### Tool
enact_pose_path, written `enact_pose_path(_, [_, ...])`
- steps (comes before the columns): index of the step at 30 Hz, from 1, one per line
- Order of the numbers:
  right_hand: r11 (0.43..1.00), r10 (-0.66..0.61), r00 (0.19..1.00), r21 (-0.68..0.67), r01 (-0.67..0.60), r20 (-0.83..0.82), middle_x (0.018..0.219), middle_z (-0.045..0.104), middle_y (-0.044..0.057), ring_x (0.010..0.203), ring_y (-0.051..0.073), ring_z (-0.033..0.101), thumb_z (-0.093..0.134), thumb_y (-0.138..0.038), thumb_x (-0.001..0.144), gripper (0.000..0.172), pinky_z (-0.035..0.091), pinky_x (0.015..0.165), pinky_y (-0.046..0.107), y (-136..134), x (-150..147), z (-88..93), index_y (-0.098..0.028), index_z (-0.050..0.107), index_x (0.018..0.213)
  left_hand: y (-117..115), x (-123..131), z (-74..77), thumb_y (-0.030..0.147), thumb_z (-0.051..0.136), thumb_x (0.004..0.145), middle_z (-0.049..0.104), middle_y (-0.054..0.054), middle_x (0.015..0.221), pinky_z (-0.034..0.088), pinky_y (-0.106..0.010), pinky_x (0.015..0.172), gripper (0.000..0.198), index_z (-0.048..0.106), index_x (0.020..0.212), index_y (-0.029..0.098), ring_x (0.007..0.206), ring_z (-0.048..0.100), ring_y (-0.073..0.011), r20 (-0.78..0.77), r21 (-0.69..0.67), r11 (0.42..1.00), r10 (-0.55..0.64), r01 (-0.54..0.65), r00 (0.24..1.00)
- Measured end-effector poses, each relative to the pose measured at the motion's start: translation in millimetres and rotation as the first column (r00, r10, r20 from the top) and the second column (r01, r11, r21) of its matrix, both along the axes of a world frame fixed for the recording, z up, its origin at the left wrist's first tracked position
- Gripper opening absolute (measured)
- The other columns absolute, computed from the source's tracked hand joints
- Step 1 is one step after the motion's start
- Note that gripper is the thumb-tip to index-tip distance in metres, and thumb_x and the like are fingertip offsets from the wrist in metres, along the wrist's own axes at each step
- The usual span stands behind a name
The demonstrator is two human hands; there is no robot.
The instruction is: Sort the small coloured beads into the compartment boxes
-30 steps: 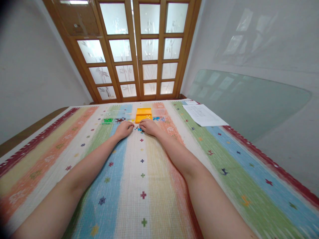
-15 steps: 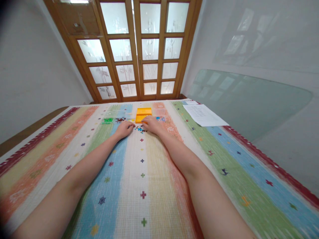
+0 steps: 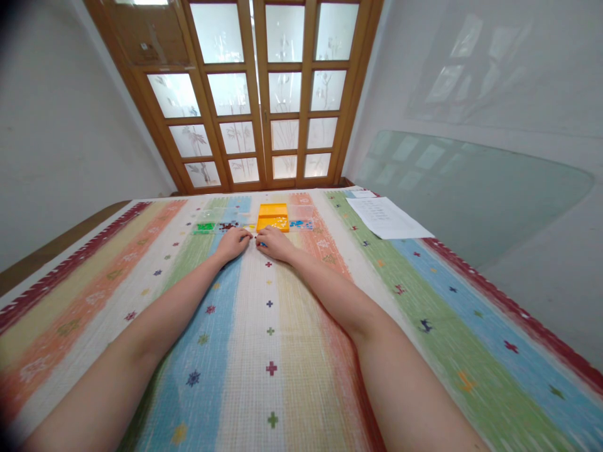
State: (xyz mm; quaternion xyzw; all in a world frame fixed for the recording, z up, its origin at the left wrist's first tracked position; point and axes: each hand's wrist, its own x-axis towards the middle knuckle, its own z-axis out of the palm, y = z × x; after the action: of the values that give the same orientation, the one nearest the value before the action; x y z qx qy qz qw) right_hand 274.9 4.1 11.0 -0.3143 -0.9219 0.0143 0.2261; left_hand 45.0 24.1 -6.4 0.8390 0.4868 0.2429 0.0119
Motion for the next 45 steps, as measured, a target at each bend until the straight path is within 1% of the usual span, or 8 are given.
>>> enact_pose_path(4, [0.999,-0.036,0.997,-0.009,0.035,-0.074,0.105,0.074,0.011,0.104,0.025,0.061,0.062,-0.023,0.099,0.016,0.045,0.097,0.037,7,3,-1.3,-0.018,0.077,0.101,-2,0,0.1,0.028,0.051,0.099,0.074,-0.011,0.116,0.049,-0.044,0.107,0.034,0.081,0.112,0.021,0.111,0.065,-0.0273,-0.022,0.003,1.0,-0.031,0.031,0.999])
enact_pose_path(7, [0.98,-0.2,0.955,-0.063,0.191,-0.218,0.103,0.075,0.01,0.099,0.024,0.063,0.061,-0.02,0.097,0.016,0.047,0.094,0.036,18,15,-0.5,-0.018,0.076,0.099,-5,1,1.4,0.028,0.053,0.099,0.072,-0.01,0.12,0.048,-0.045,0.11,0.034,0.08,0.118,0.024,0.114,0.063,-0.0273,-0.038,-0.004,0.998,-0.06,0.06,0.997])
enact_pose_path(12, [0.861,-0.507,0.782,-0.174,0.478,-0.363,0.099,0.075,0.008,0.088,0.022,0.063,0.055,-0.02,0.094,0.018,0.048,0.084,0.033,38,50,2.2,-0.018,0.073,0.099,-9,4,3.1,0.029,0.054,0.1,0.07,-0.01,0.124,0.049,-0.045,0.109,0.034,0.078,0.122,0.024,0.116,0.062,-0.0271,-0.032,-0.012,0.995,-0.097,0.097,0.995])
enact_pose_path(20, [0.708,-0.684,0.598,-0.182,0.683,-0.417,0.106,0.073,0.012,0.097,0.026,0.062,0.05,-0.018,0.092,0.023,0.048,0.091,0.037,54,93,-3.5,-0.018,0.072,0.1,-10,8,2.7,0.027,0.051,0.1,0.07,-0.009,0.124,0.046,-0.045,0.113,0.033,0.077,0.121,0.025,0.122,0.06,-0.0264,-0.042,-0.015,0.98,-0.197,0.196,0.98])
enact_pose_path(25, [0.778,-0.612,0.691,-0.136,0.614,-0.385,0.111,0.074,0.01,0.102,0.025,0.063,0.052,-0.02,0.093,0.024,0.049,0.093,0.037,54,88,-7.0,-0.018,0.074,0.103,-14,12,5.6,0.029,0.05,0.101,0.071,-0.009,0.125,0.046,-0.045,0.113,0.035,0.076,0.124,0.024,0.121,0.061,-0.0263,-0.044,-0.013,0.977,-0.215,0.215,0.976])
enact_pose_path(32, [0.968,-0.242,0.958,-0.109,0.226,-0.154,0.106,0.076,0.009,0.097,0.023,0.065,0.061,-0.02,0.097,0.019,0.047,0.089,0.032,32,43,0.3,-0.018,0.079,0.102,-14,12,7.0,0.027,0.051,0.1,0.072,-0.009,0.123,0.045,-0.045,0.114,0.032,0.078,0.117,0.023,0.121,0.06,-0.0268,-0.062,0.005,0.981,-0.194,0.195,0.979])
enact_pose_path(37, [0.995,-0.071,0.997,-0.068,0.071,-0.005,0.102,0.073,0.01,0.099,0.022,0.063,0.062,-0.024,0.101,0.021,0.044,0.09,0.031,16,21,4.3,-0.02,0.081,0.107,-15,11,8.1,0.028,0.052,0.1,0.074,-0.008,0.121,0.047,-0.045,0.113,0.03,0.078,0.114,0.023,0.119,0.062,-0.0269,-0.084,0.004,0.987,-0.159,0.16,0.984])
enact_pose_path(45, [0.986,-0.144,0.99,-0.081,0.144,0.007,0.11,0.072,0.011,0.104,0.022,0.063,0.063,-0.025,0.101,0.019,0.043,0.092,0.03,16,19,-1.3,-0.019,0.079,0.109,-14,10,5.9,0.028,0.054,0.1,0.074,-0.008,0.119,0.048,-0.045,0.111,0.029,0.079,0.113,0.024,0.117,0.063,-0.027,-0.079,0.03,0.988,-0.15,0.152,0.986])
